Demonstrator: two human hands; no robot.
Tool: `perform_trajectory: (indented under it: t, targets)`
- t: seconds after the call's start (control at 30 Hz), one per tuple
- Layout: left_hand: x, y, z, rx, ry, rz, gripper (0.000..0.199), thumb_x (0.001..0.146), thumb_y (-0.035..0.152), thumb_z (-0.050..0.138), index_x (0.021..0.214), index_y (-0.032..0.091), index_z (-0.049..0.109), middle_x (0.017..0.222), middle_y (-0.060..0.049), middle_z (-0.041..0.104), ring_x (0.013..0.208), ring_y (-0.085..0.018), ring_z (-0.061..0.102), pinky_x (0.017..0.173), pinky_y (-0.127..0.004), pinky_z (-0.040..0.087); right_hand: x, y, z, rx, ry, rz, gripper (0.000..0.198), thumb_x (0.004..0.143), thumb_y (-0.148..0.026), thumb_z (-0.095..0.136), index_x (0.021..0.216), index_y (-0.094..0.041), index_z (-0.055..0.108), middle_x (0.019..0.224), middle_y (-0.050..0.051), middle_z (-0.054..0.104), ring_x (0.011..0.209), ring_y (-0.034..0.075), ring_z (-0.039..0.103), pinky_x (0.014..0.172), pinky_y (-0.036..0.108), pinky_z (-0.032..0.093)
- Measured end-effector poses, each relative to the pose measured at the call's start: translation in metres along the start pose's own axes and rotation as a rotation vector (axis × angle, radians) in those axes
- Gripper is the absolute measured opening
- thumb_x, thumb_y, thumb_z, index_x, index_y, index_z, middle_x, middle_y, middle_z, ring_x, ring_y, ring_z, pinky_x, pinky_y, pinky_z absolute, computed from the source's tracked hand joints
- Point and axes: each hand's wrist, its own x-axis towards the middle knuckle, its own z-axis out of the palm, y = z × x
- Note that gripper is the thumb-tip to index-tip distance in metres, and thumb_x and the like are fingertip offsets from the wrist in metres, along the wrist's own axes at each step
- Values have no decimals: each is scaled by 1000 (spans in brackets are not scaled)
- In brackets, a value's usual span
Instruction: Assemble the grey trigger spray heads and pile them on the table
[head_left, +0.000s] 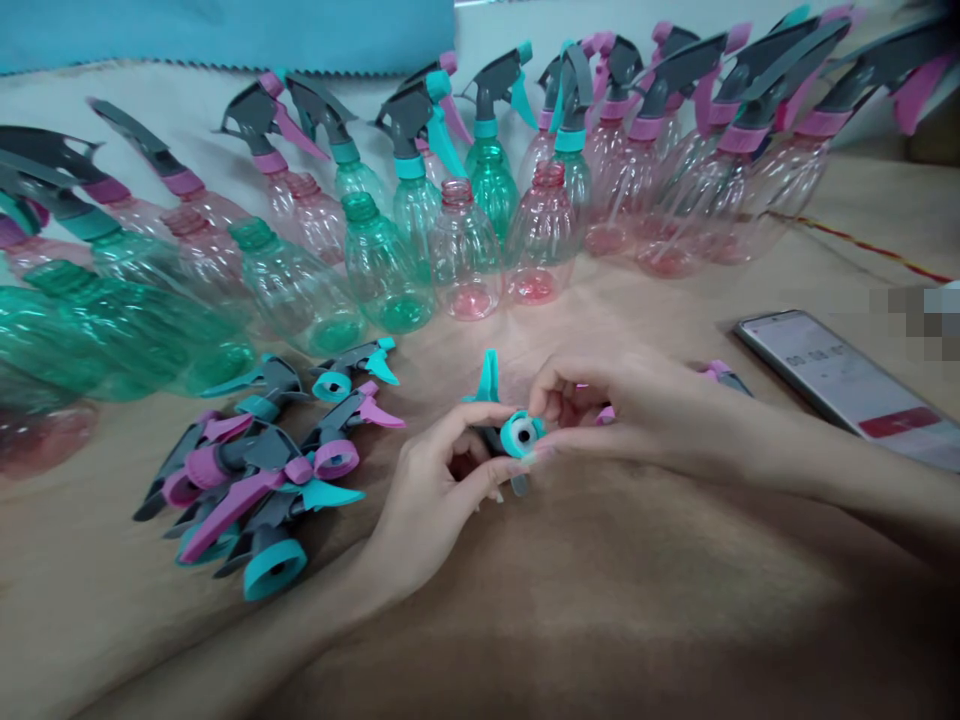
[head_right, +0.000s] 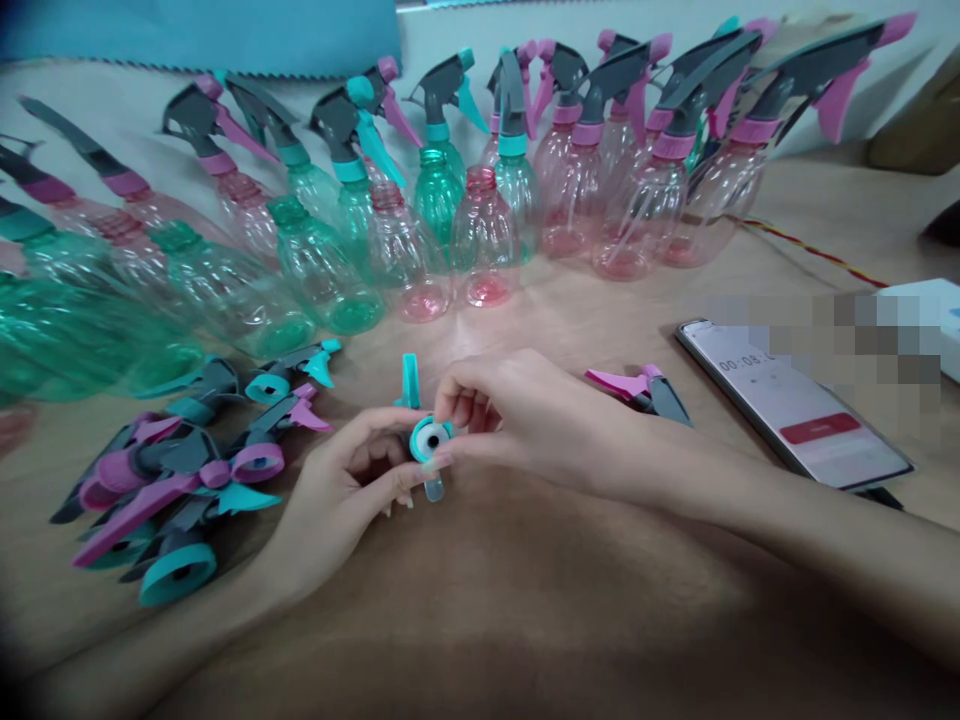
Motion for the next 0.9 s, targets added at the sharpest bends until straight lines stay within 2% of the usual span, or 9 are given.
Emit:
perform_trajectory:
  t: [0.17, 0.5, 0.63, 0.77, 0.9]
  targets:
    - [-1, 0, 1, -5, 22, 7, 24, 82, 21, 68, 105, 22, 61, 67, 5, 62, 54, -7, 57, 47, -17, 43, -3, -4, -1, -112, 27, -35, 15, 83, -34, 64, 86, -19, 63, 73, -1, 62, 62, 11, 52, 56, 25, 38]
    - [1, 0, 0, -19, 29, 6, 24, 83, 20, 66, 105, 20, 59, 64, 5, 60, 53, -8, 57, 47, -16, 44, -5, -3, 5, -190, 34, -65, 20, 84, -35, 63, 97, -22, 70, 76, -1, 67, 65, 12, 57, 58, 26, 38]
    - [1, -1, 0, -6, 31, 6, 26, 82, 23, 66, 107, 19, 58, 62, 4, 59, 52, -9, 57, 45, -18, 43, -5, -3, 8, -207, 1, -26, 16, 83, -32, 65, 95, -23, 69, 73, -1, 65, 62, 12, 55, 54, 26, 35]
    - [1, 1, 0, -28, 33, -4, 27, 81, 22, 65, 107, 19, 58, 62, 4, 58, 52, -9, 56, 44, -17, 42, -3, -2, 11, -207, 39, -24, 21, 80, -35, 68, 93, -20, 65, 73, -1, 62, 63, 13, 53, 54, 26, 36]
    - [1, 1, 1, -11, 16, -7, 26, 81, 23, 65, 105, 18, 59, 65, 3, 60, 52, -10, 57, 46, -19, 44, -1, -3, 12, -126, 3, 24, 23, 78, -33, 69, 90, -18, 57, 73, -2, 57, 62, 12, 50, 53, 25, 36]
